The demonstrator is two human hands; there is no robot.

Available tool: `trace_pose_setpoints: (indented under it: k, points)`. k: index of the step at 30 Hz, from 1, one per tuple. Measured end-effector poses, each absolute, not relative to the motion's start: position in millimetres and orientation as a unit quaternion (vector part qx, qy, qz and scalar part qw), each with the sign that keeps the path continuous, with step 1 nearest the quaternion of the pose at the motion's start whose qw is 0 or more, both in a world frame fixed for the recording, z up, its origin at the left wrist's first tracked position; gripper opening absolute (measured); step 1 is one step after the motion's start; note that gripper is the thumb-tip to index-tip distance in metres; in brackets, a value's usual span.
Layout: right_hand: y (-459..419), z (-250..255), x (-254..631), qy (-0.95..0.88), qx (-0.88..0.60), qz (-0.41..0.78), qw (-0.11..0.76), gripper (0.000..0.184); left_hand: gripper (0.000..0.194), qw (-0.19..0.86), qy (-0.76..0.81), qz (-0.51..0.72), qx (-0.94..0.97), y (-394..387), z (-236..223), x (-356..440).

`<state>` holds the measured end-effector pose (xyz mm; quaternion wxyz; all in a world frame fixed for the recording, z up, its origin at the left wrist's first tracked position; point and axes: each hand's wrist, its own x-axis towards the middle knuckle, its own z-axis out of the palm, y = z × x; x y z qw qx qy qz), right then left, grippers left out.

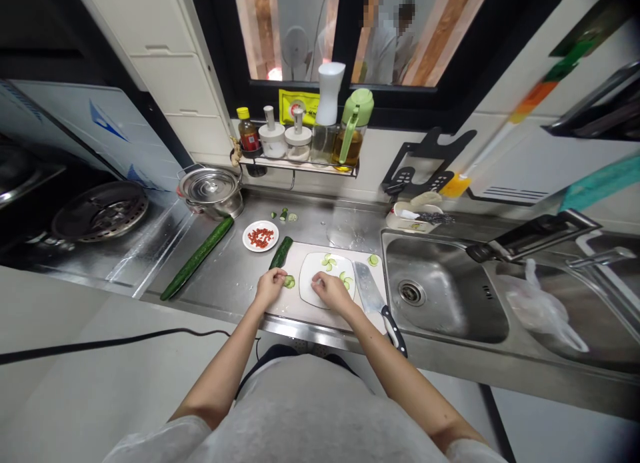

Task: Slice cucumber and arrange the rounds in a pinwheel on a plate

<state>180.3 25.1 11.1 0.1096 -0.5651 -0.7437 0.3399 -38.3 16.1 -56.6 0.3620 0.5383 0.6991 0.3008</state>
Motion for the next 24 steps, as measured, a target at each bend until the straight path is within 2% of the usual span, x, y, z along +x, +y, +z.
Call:
trace_pose_setpoints:
  k: [9, 20, 24]
  points:
    - [57, -5, 124, -0.825, -0.487, 0.286, -0.013, 0.024, 0.021, 0.395, 0.669, 0.311, 0.548, 14, -62, -48]
    - [57, -19, 114, -0.814, -0.503, 0.289, -0.041, 0.022, 0.017, 0.408, 0.665, 0.371, 0.504, 9, -67, -54]
    - [57, -17, 114, -0.827, -0.482, 0.287, -0.033, 0.029, 0.015, 0.428, 0.652, 0.384, 0.495, 8, -69, -54]
